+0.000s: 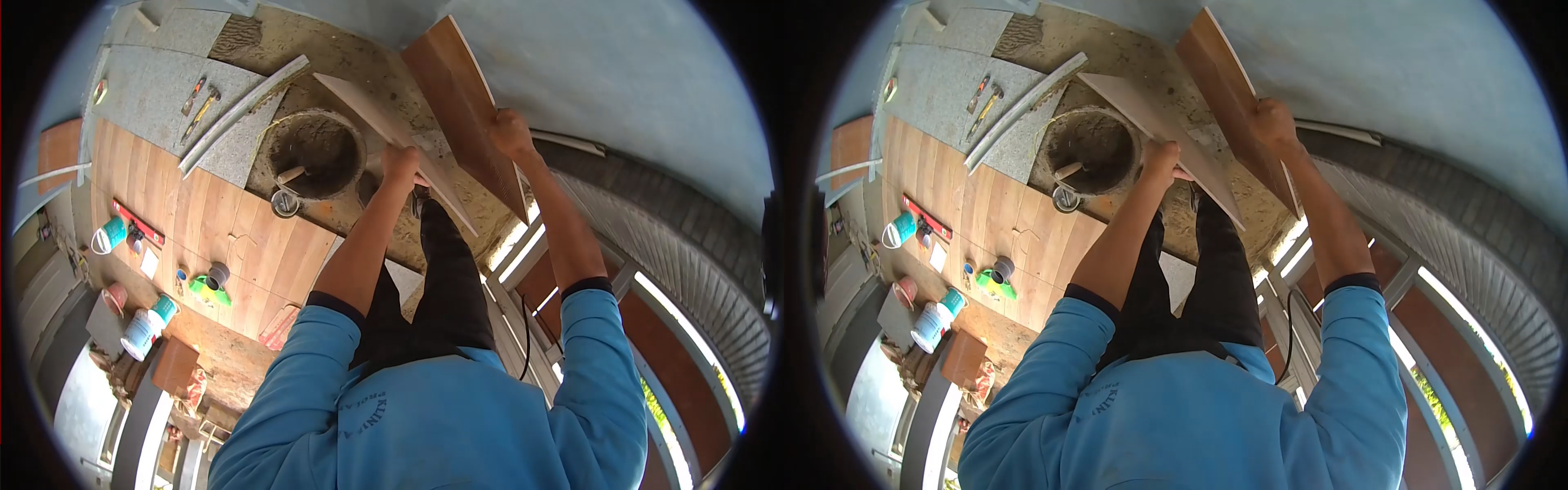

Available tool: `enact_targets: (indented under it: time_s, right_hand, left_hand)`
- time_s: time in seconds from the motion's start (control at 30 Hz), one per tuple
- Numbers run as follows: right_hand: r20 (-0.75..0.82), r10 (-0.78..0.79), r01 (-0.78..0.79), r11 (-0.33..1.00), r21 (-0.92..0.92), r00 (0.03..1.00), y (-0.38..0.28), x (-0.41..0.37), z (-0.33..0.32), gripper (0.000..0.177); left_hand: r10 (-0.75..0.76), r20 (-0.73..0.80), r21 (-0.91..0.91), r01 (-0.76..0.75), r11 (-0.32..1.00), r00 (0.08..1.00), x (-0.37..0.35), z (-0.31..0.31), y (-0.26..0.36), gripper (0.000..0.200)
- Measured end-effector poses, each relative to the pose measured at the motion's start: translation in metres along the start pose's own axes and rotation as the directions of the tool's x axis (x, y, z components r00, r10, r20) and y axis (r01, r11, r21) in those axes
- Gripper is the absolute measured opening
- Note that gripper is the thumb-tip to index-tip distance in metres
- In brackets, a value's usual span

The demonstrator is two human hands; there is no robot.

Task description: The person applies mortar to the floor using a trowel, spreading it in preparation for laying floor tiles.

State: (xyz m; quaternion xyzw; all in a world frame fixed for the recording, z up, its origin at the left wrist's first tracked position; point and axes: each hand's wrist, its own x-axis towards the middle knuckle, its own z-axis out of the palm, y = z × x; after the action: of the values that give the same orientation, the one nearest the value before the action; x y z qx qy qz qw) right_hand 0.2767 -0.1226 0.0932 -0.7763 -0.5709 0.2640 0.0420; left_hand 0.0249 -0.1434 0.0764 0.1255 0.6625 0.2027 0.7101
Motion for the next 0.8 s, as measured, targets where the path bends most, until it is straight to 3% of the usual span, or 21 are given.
enact_targets:
  time_s: [0.17, 0.2, 0.3, 0.37, 0.6, 0.7, 0.8]
  right_hand:
    - [-0.029, 0.094, -0.093, 0.995, 0.040, 0.995, 0.037, -0.054, -0.003, 0.031]
    - [-0.027, 0.095, -0.094, 0.995, 0.017, 0.995, 0.048, -0.063, 0.002, 0.028]
    - [-0.039, 0.074, -0.075, 0.996, -0.040, 0.997, 0.088, -0.075, 0.020, 0.025]
    - [-0.056, 0.048, -0.051, 0.998, -0.045, 0.997, 0.114, -0.087, 0.035, 0.026]
    - [0.060, 0.130, -0.132, 0.991, 0.029, 0.990, 0.178, -0.105, 0.058, 0.032]
    - [0.072, 0.138, -0.141, 0.989, 0.043, 0.988, 0.199, -0.115, 0.063, 0.030]
    - [0.080, 0.153, -0.158, 0.986, 0.053, 0.985, 0.225, -0.114, 0.074, 0.029]
  left_hand:
    - [-0.016, 0.012, 0.091, 0.015, 0.996, 1.000, -0.022, 0.028, -0.056, 0.054]
    - [-0.088, 0.003, 0.100, 0.087, 0.991, 0.996, -0.024, 0.034, -0.066, 0.055]
    - [-0.054, 0.049, 0.089, 0.049, 0.995, 0.997, -0.029, 0.051, -0.101, 0.056]
    - [-0.110, 0.010, 0.125, 0.108, 0.986, 0.994, -0.034, 0.064, -0.123, 0.055]
    - [-0.131, -0.041, 0.152, 0.136, 0.979, 0.991, -0.033, 0.107, -0.179, 0.054]
    - [-0.240, -0.086, 0.165, 0.251, 0.954, 0.967, -0.022, 0.127, -0.203, 0.056]
    - [-0.195, -0.087, 0.214, 0.210, 0.954, 0.977, -0.024, 0.142, -0.215, 0.058]
